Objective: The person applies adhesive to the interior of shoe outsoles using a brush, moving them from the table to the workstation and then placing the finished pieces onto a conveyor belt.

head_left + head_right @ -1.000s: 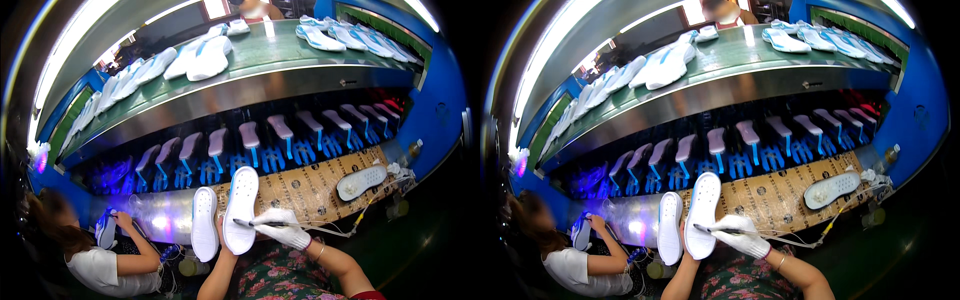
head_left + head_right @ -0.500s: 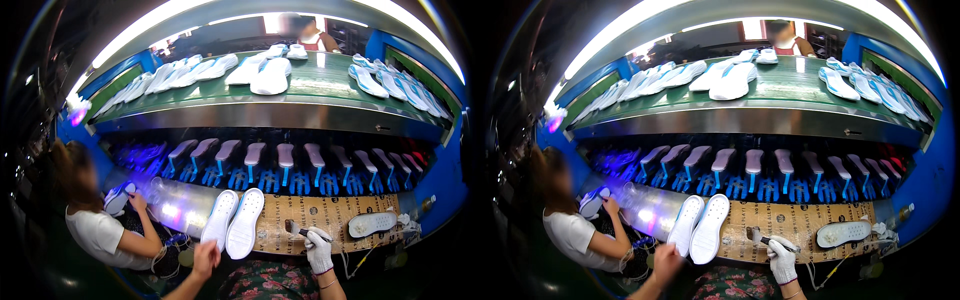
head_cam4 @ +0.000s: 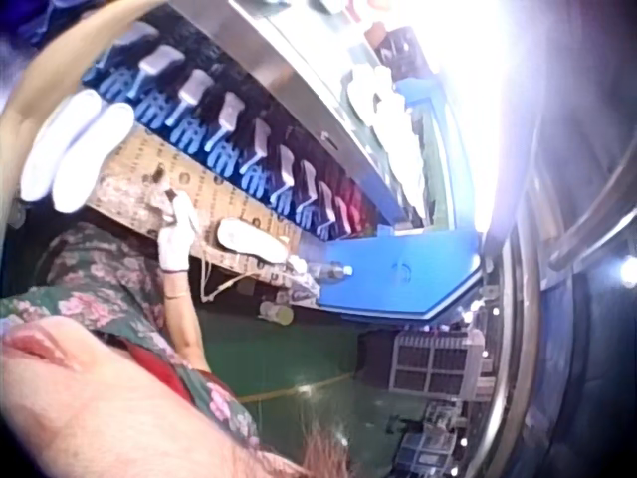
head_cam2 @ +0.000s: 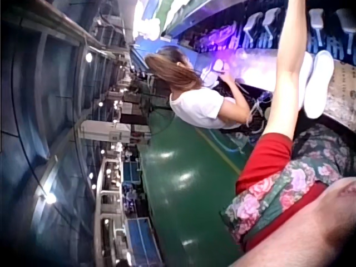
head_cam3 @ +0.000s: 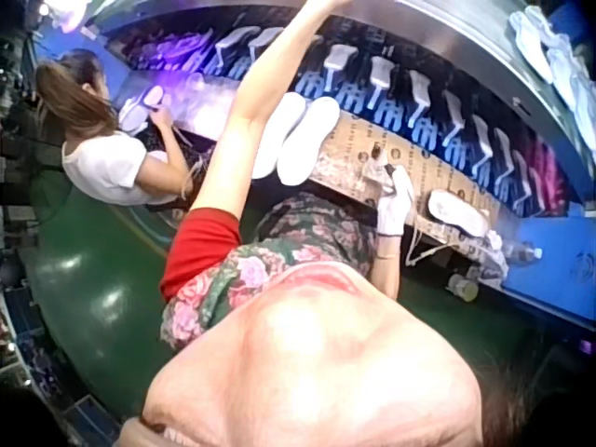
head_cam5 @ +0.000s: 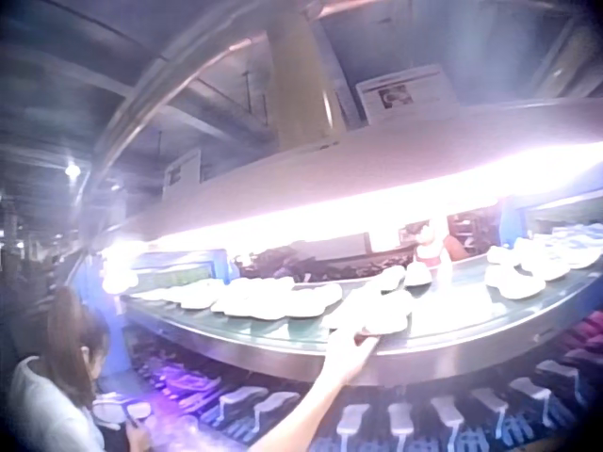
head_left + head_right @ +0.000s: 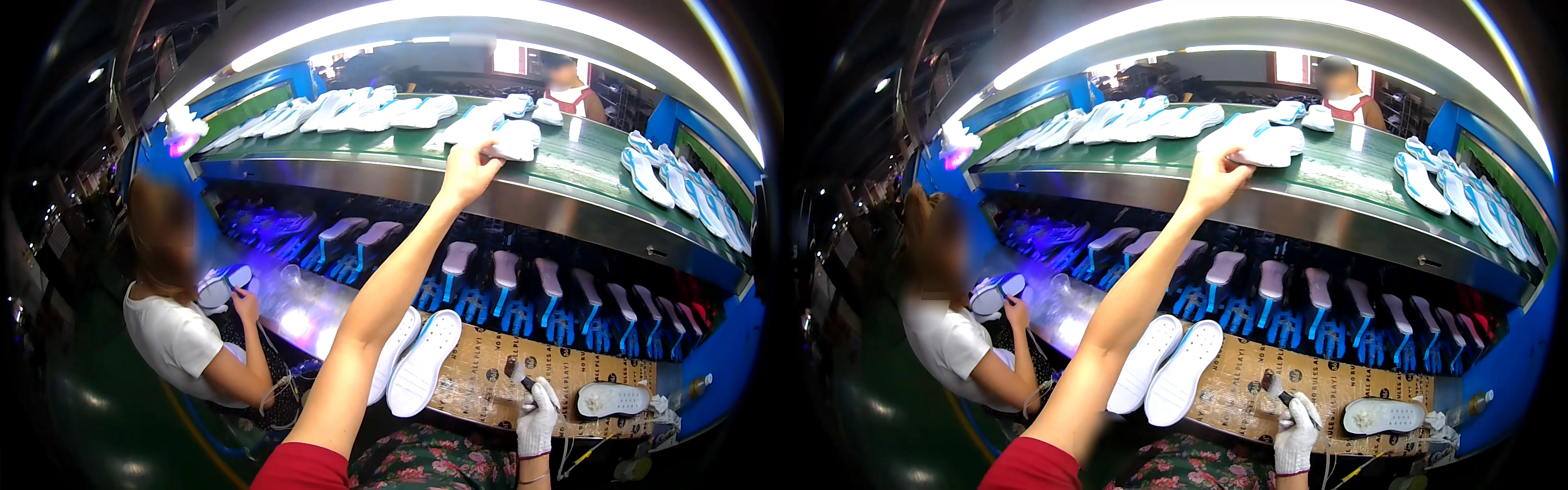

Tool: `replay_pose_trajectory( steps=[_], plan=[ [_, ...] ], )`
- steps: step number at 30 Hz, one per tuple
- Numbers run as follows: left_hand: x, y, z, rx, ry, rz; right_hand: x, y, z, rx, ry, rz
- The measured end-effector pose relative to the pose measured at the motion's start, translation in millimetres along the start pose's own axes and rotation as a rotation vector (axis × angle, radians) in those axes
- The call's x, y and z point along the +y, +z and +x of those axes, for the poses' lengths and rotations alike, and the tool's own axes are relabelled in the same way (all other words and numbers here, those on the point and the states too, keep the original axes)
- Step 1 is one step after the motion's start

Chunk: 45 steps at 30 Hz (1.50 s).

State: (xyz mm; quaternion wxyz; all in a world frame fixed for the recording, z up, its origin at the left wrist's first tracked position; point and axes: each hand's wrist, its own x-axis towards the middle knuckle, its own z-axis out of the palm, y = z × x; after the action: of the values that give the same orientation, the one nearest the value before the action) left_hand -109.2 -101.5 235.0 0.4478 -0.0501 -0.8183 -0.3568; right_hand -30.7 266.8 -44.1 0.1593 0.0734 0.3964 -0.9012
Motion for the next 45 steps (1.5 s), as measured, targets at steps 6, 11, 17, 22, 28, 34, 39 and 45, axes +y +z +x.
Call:
replay_pose_trajectory(
  steps=[6,11,17,22,28,34,39,45],
  plan=[
    [48.0,-53.9,-89.2,0.496,0.354,-0.084,-42.6,-11.5,10.1,0.036,-0.084,0.040],
    [63.9,-81.1,-166.0,0.784,-0.123,-0.589,-70.2,-15.5,8.4,-0.058,-0.165,0.218],
    [42.6,10.0,-258.4,-0.124,-0.713,-0.667,-90.4,28.0,-59.4,-0.177,-0.130,0.222],
    [27.8,112.6,-346.0,-0.505,-1.188,-1.168,-74.6,45.8,-95.3,-0.244,-0.068,0.020],
    [90.8,99.2,-421.9,-0.495,-1.550,-1.898,-65.0,30.0,-94.6,-0.321,-0.213,-0.262],
    [92.9,114.9,-416.0,-0.480,-1.261,-1.867,-65.8,30.7,-76.4,-0.386,-0.316,-0.520],
    [112.4,107.5,-383.2,-0.330,-1.196,-1.884,-66.0,37.9,-77.9,-0.373,-0.495,-0.771],
    [109.5,115.6,-392.5,-0.196,-0.969,-2.290,-64.9,58.5,-62.7,-0.486,-1.046,-1.004]
  ],
)
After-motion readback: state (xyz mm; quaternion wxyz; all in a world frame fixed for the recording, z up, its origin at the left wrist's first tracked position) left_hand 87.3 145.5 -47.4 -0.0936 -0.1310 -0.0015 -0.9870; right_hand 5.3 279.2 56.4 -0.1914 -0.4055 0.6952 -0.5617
